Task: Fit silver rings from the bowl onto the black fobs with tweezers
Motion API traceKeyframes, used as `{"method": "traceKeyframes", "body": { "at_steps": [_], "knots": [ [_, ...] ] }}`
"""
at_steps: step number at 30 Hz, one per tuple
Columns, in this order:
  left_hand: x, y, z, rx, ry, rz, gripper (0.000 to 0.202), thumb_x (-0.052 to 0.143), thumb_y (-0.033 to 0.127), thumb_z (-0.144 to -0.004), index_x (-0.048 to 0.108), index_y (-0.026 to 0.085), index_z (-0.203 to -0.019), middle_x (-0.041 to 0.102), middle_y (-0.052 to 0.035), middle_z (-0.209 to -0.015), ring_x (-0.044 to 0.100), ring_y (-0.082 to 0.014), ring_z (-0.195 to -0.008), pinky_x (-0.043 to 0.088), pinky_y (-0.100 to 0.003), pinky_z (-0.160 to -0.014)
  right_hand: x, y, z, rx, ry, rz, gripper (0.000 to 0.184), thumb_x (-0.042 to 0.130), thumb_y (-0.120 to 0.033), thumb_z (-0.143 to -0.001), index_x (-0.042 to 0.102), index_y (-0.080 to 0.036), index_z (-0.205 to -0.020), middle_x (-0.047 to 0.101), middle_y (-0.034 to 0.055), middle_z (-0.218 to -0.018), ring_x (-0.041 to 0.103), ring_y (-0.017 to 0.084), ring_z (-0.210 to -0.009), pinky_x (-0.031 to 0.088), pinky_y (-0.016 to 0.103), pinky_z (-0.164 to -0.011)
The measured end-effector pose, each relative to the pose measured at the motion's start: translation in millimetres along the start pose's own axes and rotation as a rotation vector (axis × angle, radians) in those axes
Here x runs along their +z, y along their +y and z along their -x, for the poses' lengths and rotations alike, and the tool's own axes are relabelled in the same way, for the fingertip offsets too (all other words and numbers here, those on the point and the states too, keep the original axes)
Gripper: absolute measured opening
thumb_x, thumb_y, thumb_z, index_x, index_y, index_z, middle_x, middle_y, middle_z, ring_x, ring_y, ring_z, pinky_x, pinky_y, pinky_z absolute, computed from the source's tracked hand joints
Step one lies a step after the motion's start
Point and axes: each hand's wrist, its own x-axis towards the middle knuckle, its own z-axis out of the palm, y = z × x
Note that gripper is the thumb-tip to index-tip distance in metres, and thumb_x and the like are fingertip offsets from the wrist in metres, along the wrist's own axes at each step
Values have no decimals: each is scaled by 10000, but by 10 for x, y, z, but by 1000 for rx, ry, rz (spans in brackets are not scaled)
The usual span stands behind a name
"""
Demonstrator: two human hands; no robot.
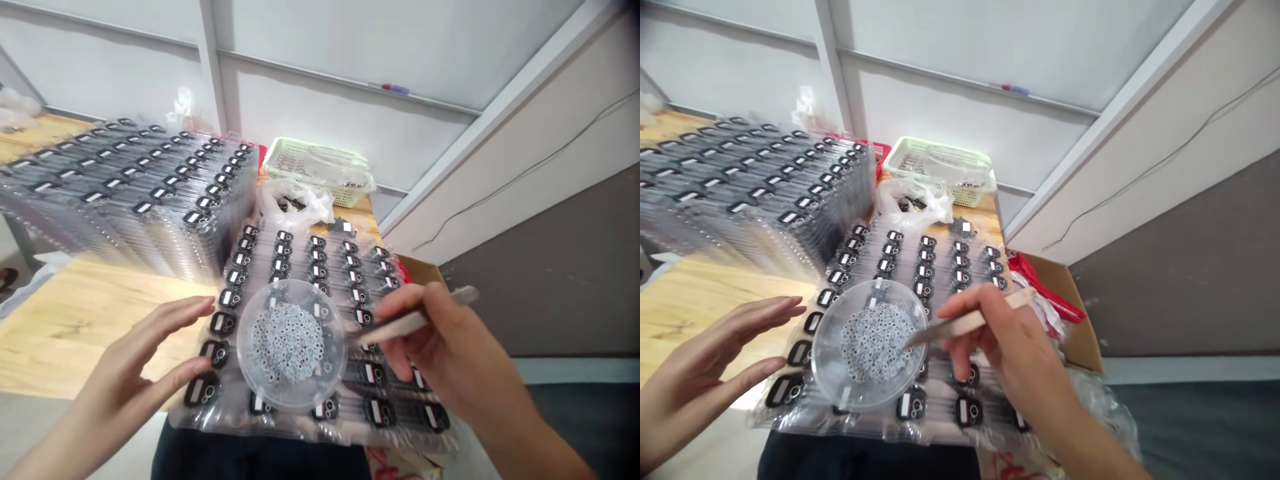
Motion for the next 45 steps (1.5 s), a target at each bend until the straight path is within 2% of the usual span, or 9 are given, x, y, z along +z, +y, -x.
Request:
{"method": "traceKeyframes", "body": {
  "at_steps": [2, 4, 9, 14, 16, 19, 22, 28, 45],
  "knots": [
    [2, 2, 0, 6, 0, -16, 428, 605, 354, -885, 542, 393, -1307, 577, 49, -1360, 549, -223, -1267, 560, -203, -907, 78, -45, -68, 57, -145, -192, 394, 563, -620, -879, 679, -245, -846, 664, 5, -623, 578, 107, -453, 449, 232, -466],
    [0, 12, -8, 38, 1, -27, 402, 603, 342, -889, 561, 400, -1284, 588, 59, -1340, 554, -206, -1258, 543, -193, -929, 131, -62, -100, 101, -223, -242, 272, 690, -509, -838, 662, -241, -805, 687, -10, -642, 611, 99, -479, 473, 209, -488],
    [3, 31, -63, 49, 35, -6, 302, 596, 324, -902, 620, 396, -1194, 627, 63, -1263, 586, -189, -1198, 512, -232, -973, 189, -82, -112, 81, -201, -107, 188, 730, -391, -835, 686, -236, -932, 713, -3, -656, 680, 120, -577, 543, 221, -589],
    [100, -119, -154, -20, 236, 60, 164, 591, 307, -915, 671, 321, -1058, 662, 32, -1105, 629, -183, -1059, 506, -305, -960, 249, -119, -145, 148, -284, -182, 159, 856, -238, -684, 738, -250, -789, 754, 4, -753, 727, 141, -661, 592, 209, -604],
    [171, -237, -183, -95, 338, 135, 155, 608, 334, -905, 675, 297, -1040, 662, 20, -1068, 656, -167, -954, 541, -306, -897, 270, -123, -153, 56, -293, -116, 167, 851, -187, -683, 760, -259, -802, 756, 3, -777, 738, 147, -714, 605, 200, -633],
    [303, -444, -187, -186, 446, 221, 187, 629, 394, -883, 683, 263, -1006, 671, 0, -1005, 667, -158, -851, 567, -300, -815, 290, -130, -174, -250, -294, 71, 182, 814, -125, -723, 777, -254, -845, 753, 21, -962, 735, 138, -781, 611, 195, -688],
    [439, -651, -136, -287, 458, 246, 237, 636, 432, -865, 685, 241, -996, 684, -15, -980, 666, -172, -861, 553, -319, -845, 300, -142, -214, -453, -315, 241, 152, 773, -104, -769, 768, -231, -852, 753, 20, -938, 722, 131, -783, 598, 188, -684],
    [555, -857, -48, -428, 461, 302, 282, 624, 469, -862, 678, 243, -1023, 701, -14, -975, 669, -177, -884, 530, -304, -861, 335, -126, -265, -463, -318, 396, 112, 743, -118, -801, 739, -229, -818, 761, 3, -806, 723, 148, -752, 572, 207, -628],
    [558, -868, -42, -462, 473, 338, 289, 636, 478, -851, 673, 244, -1018, 690, -9, -1010, 663, -157, -878, 524, -284, -851, 391, -99, -281, -527, -361, 490, 112, 711, -97, -821, 715, -208, -809, 759, 11, -794, 718, 151, -730, 563, 218, -623]
  ]
}}
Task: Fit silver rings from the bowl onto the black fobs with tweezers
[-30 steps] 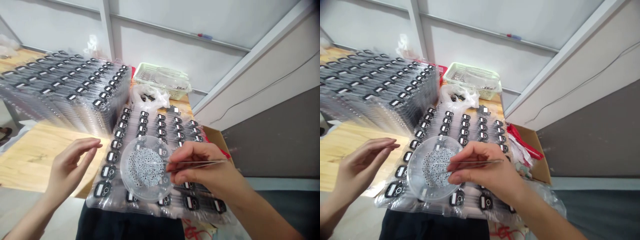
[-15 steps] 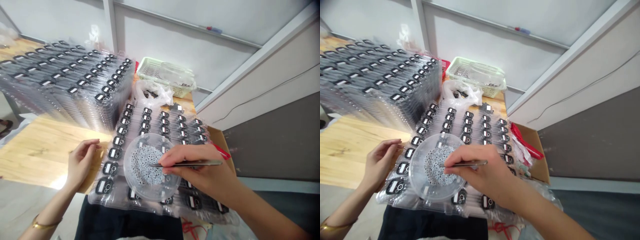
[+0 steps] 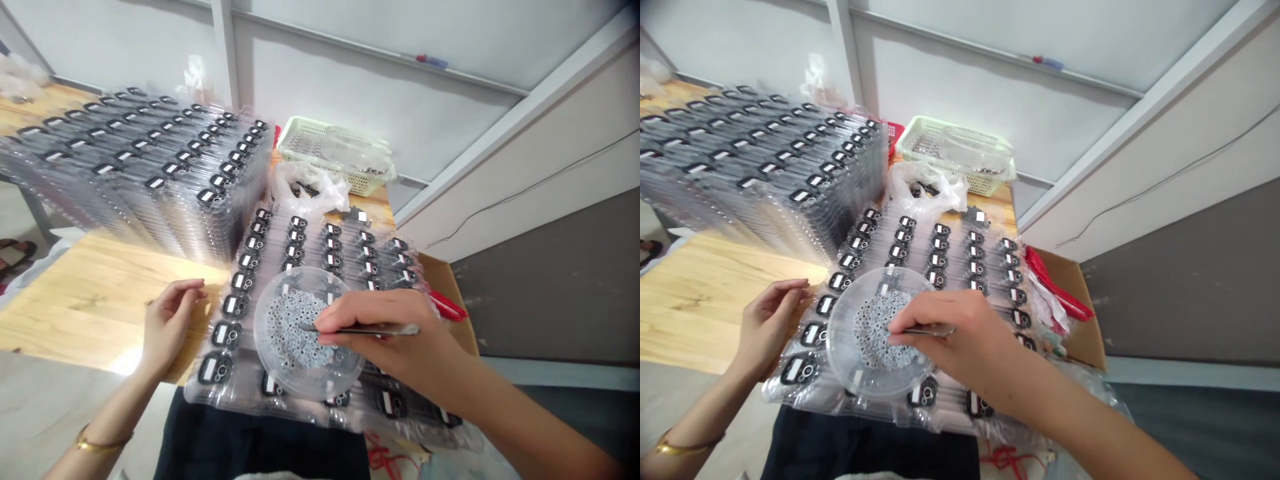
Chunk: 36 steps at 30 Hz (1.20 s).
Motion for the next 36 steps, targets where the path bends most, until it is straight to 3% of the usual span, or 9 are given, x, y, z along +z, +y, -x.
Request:
{"method": "traceKeyframes", "body": {
  "at_steps": [7, 11, 14, 17, 21, 27, 30, 33, 36],
  "knots": [
    [8, -25, 0, 23, -26, -25, 260, 614, 457, -873, 663, 247, -1017, 691, -11, -1004, 660, -164, -902, 517, -279, -841, -26, -54, -34, 135, 77, -108, 103, 724, -136, -806, 721, -212, -737, 714, -14, -653, 662, 117, -599, 520, 207, -548],
    [0, 175, -9, 93, -47, -62, 229, 603, 420, -885, 669, 243, -1014, 683, -21, -1042, 649, -179, -961, 521, -279, -841, -127, -37, -155, 275, 226, -219, 95, 719, -190, -805, 722, -214, -714, 683, -6, -581, 627, 114, -521, 482, 206, -462],
    [9, 537, -2, 358, -46, -163, 183, 558, 317, -918, 646, 248, -1063, 665, -33, -1102, 638, -188, -1023, 531, -300, -870, -187, 102, -398, 274, 395, -291, 109, 702, -223, -813, 691, -205, -706, 662, 2, -576, 605, 114, -506, 498, 228, -479],
    [101, 943, -16, 734, -90, -350, 226, 530, 204, -915, 573, 249, -1133, 652, -49, -1168, 623, -203, -1104, 508, -359, -972, -148, 360, -755, 223, 426, -395, 97, 682, -263, -826, 667, -193, -760, 658, 9, -628, 635, 131, -592, 551, 262, -592],
    [351, 1237, -130, 849, -231, -525, 367, 492, 254, -933, 413, 216, -1289, 586, -142, -1285, 593, -254, -1183, 526, -434, -979, 49, 698, -1194, 263, 341, -413, 125, 655, -291, -835, 610, -179, -804, 644, 20, -682, 640, 152, -641, 563, 330, -692],
    [599, 1080, -353, 882, -260, -577, 427, 352, 88, -899, 354, 152, -1321, 563, -194, -1239, 511, -276, -1260, 509, -503, -991, 241, 799, -1421, 229, 234, -211, 157, 590, -225, -863, 581, -190, -710, 621, 15, -638, 614, 163, -659, 508, 347, -716],
    [611, 982, -398, 803, -274, -570, 453, 314, 40, -839, 357, 144, -1278, 544, -208, -1272, 480, -272, -1307, 501, -508, -1006, 245, 779, -1428, 229, 229, -231, 155, 595, -202, -865, 590, -182, -711, 608, 3, -625, 599, 151, -628, 483, 328, -679],
    [600, 970, -396, 729, -353, -584, 407, 302, 64, -826, 371, 159, -1216, 561, -235, -1252, 558, -273, -1232, 543, -493, -944, 245, 772, -1427, 253, 213, -246, 130, 606, -169, -855, 602, -175, -725, 597, -8, -612, 589, 140, -599, 466, 308, -640],
    [598, 993, -378, 743, -385, -584, 328, 303, 76, -824, 401, 165, -1124, 571, -264, -1233, 573, -295, -1215, 540, -520, -941, 264, 774, -1424, 271, 215, -269, 103, 619, -156, -843, 608, -168, -741, 611, -3, -648, 588, 134, -583, 460, 296, -603]
  ]
}}
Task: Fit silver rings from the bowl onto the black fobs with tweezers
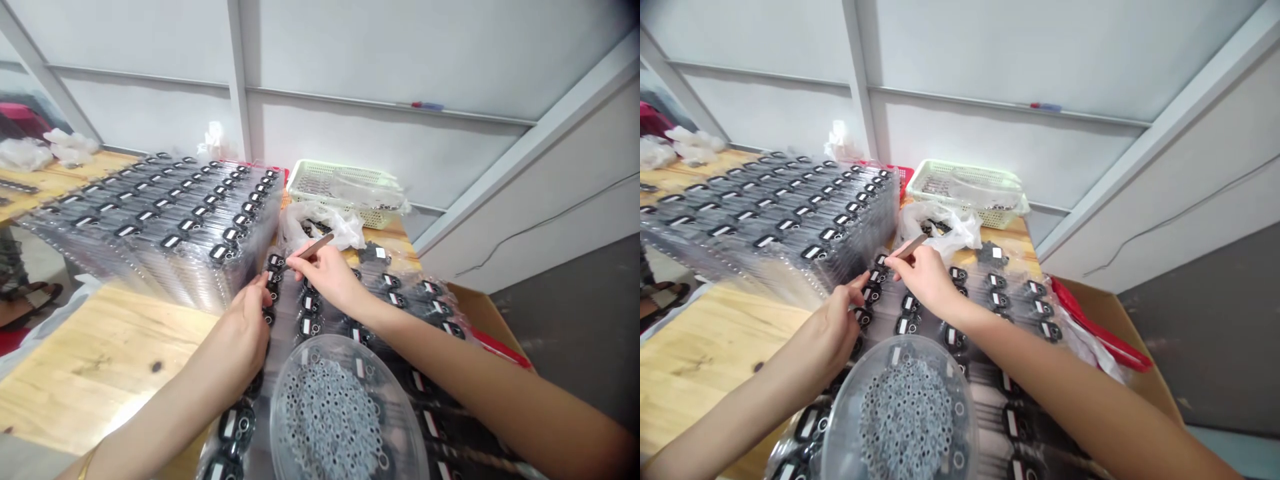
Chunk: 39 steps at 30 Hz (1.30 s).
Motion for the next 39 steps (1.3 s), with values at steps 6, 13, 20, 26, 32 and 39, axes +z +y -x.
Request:
{"method": "traceKeyframes", "body": {
  "at_steps": [6, 13, 20, 26, 32, 39],
  "knots": [
    [20, -9, -1, 74, 17, -54, 245, 341, 60, -804, 381, 186, -1010, 572, -293, -1253, 514, -334, -1292, 503, -580, -993, 27, 58, -4, -40, -12, 29, 110, 620, -173, -845, 611, -170, -735, 631, 13, -698, 598, 135, -594, 473, 292, -598],
    [11, -15, -3, 104, 10, -104, 223, 336, 63, -826, 387, 171, -1014, 587, -291, -1234, 489, -344, -1324, 521, -571, -988, 33, 78, -19, -62, -27, 53, 122, 630, -169, -838, 614, -173, -716, 640, 11, -703, 600, 131, -585, 484, 288, -611],
    [14, -6, 1, 126, 7, -134, 219, 324, 54, -834, 395, 150, -1017, 567, -326, -1247, 468, -368, -1337, 529, -576, -976, 38, 33, 2, -33, -32, 38, 126, 631, -148, -836, 612, -170, -714, 635, 0, -692, 586, 114, -568, 487, 266, -591],
    [25, -19, 6, 92, 2, -70, 244, 349, 70, -823, 430, 135, -1044, 557, -329, -1272, 455, -381, -1346, 516, -599, -974, 4, -19, -39, -11, -19, 23, 147, 622, -126, -836, 599, -174, -698, 608, -9, -663, 575, 117, -580, 491, 277, -610],
    [3, -31, 2, -3, -29, 13, 168, 391, 140, -817, 389, 205, -972, 588, -243, -1242, 451, -330, -1353, 442, -605, -1054, -325, -513, 315, -187, 8, 65, 141, 625, -257, -890, 622, -176, -775, 627, -6, -700, 630, 126, -677, 518, 271, -679],
    [-30, 9, -37, -55, -61, 69, 118, 379, 213, -801, 310, 241, -893, 617, -217, -1166, 432, -307, -1375, 399, -562, -1094, -499, -775, 1213, -35, -128, 152, 139, 696, -155, -815, 633, -215, -706, 597, -52, -594, 549, 73, -486, 427, 193, -441]
  ]
}}
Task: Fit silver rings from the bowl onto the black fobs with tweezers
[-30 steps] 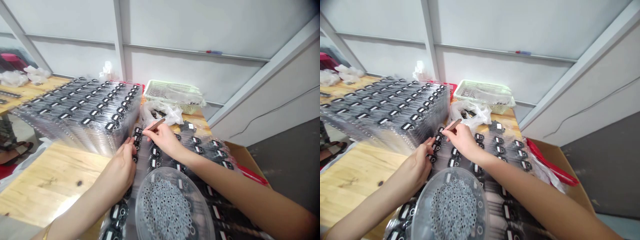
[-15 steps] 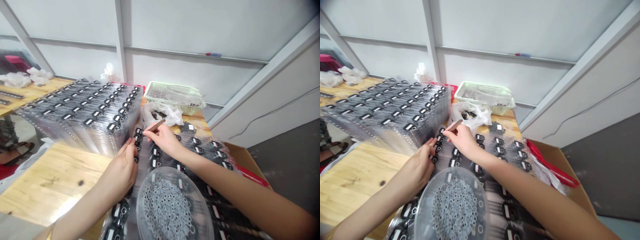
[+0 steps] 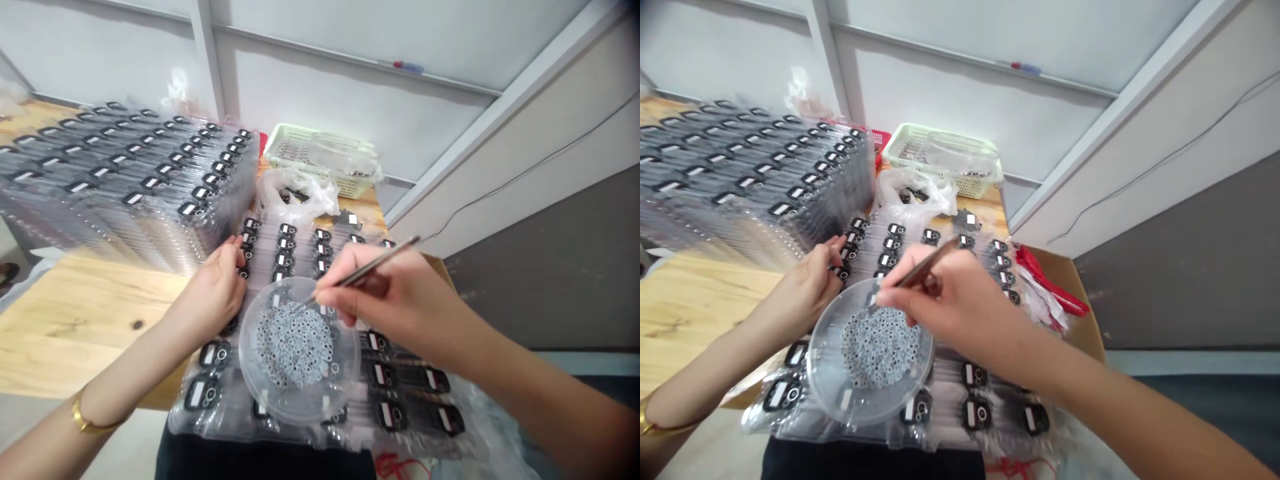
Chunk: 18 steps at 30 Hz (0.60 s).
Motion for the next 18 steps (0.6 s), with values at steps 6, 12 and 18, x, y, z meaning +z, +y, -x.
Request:
{"method": "traceKeyframes", "body": {
  "at_steps": [6, 12, 18],
  "knots": [
    [6, 0, 10, -11, -4, -67, 108, 346, 237, -810, 319, 224, -914, 572, -270, -1247, 469, -344, -1337, 400, -587, -1072, 14, 168, 232, 64, -117, 59, 116, 702, -171, -817, 655, -208, -718, 667, -23, -702, 583, 102, -609, 443, 211, -518],
    [0, -1, 0, 3, -3, -86, 99, 349, 256, -812, 303, 232, -896, 562, -269, -1272, 452, -329, -1357, 420, -568, -1066, -28, 233, 225, 70, -199, 30, 86, 689, -204, -838, 681, -202, -753, 670, -12, -733, 595, 114, -671, 451, 227, -586],
    [-6, 11, 9, 22, -10, -113, 86, 328, 240, -838, 314, 218, -919, 545, -299, -1290, 467, -345, -1341, 428, -598, -1045, -27, 222, 201, 62, -236, 14, 101, 686, -165, -841, 691, -193, -744, 672, -23, -730, 602, 98, -694, 453, 217, -628]
  ]
}}
